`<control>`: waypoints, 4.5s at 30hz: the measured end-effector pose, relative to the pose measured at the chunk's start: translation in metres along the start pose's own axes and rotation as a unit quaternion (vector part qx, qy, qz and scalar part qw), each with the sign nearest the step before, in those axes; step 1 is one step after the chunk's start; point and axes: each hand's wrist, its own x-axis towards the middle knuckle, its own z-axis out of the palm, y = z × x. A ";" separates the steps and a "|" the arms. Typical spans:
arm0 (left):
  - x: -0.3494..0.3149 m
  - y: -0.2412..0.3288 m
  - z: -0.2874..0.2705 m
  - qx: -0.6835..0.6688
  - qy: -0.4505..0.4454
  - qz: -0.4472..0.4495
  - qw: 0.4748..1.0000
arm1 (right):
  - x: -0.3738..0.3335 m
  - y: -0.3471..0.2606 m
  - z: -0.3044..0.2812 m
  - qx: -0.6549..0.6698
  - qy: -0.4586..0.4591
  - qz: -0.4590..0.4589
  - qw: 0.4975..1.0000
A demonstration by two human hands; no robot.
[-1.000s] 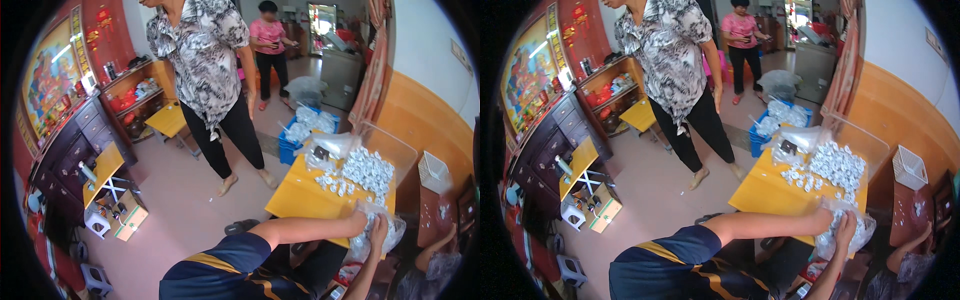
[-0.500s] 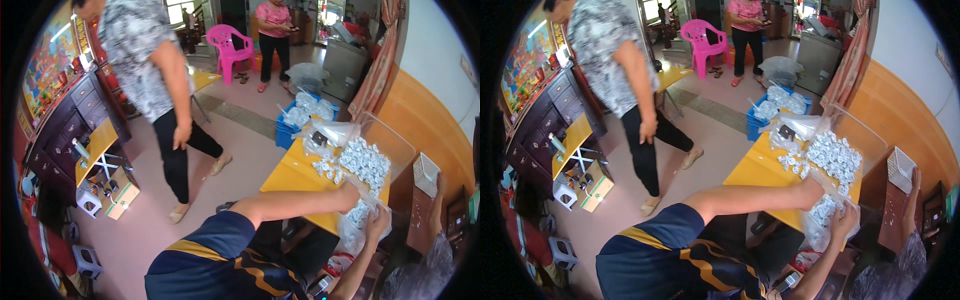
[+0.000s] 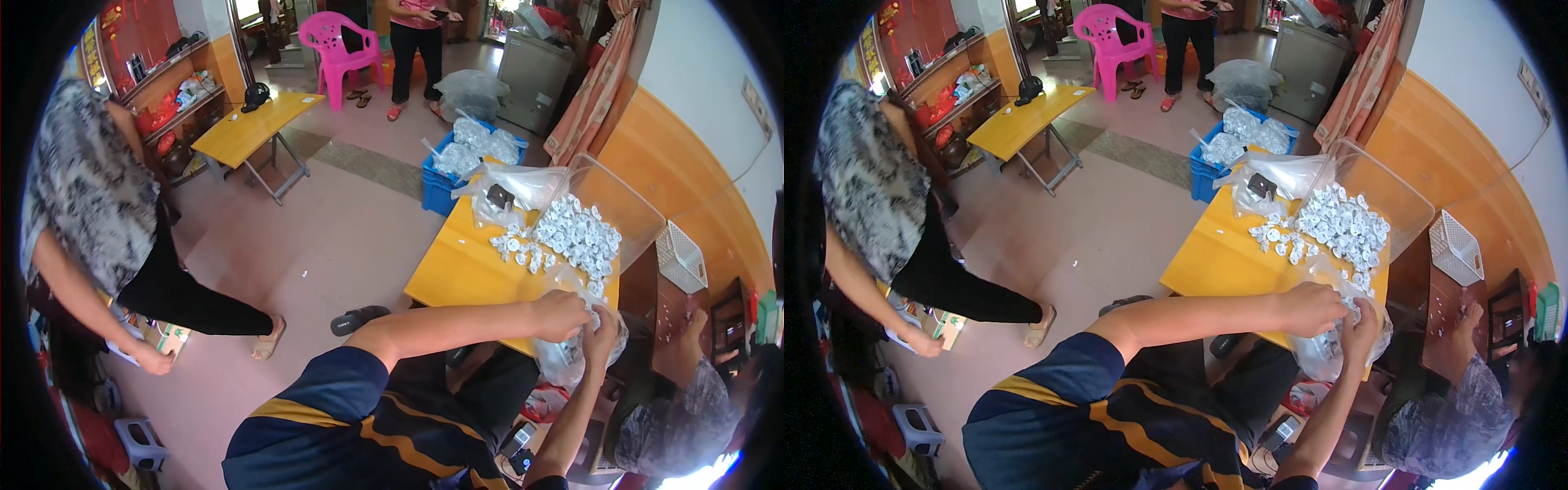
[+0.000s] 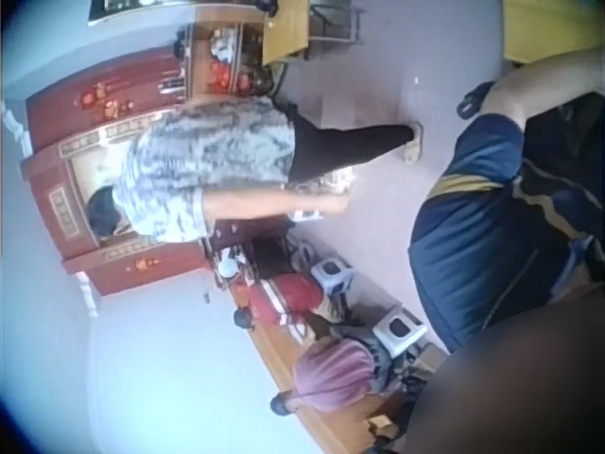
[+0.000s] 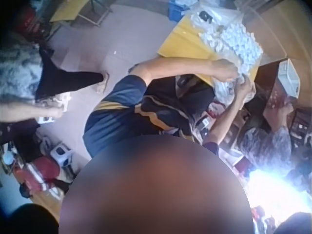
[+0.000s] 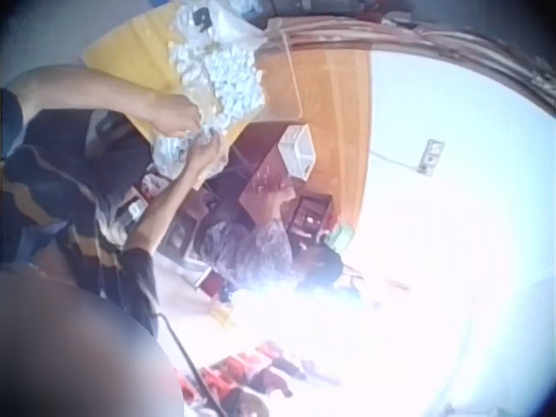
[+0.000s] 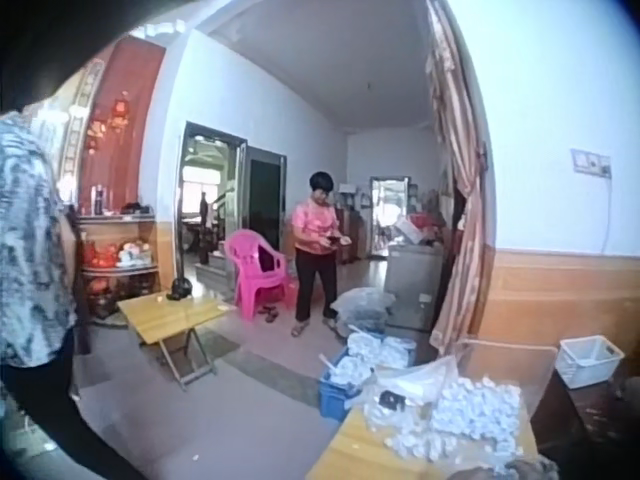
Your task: The person sorts and inspects small white plastic components by hand at a table.
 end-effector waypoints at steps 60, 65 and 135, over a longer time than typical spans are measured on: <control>-0.205 -0.117 0.036 -0.124 0.217 -0.399 0.882 | -0.035 0.115 -0.004 0.120 0.182 0.133 0.967; -0.201 -0.114 0.036 -0.111 0.244 -0.378 0.886 | -0.045 0.143 0.001 0.108 0.182 0.132 0.968; -0.089 -0.154 0.058 0.035 0.161 -0.146 0.976 | 0.001 -0.082 0.191 0.145 0.031 -0.042 0.988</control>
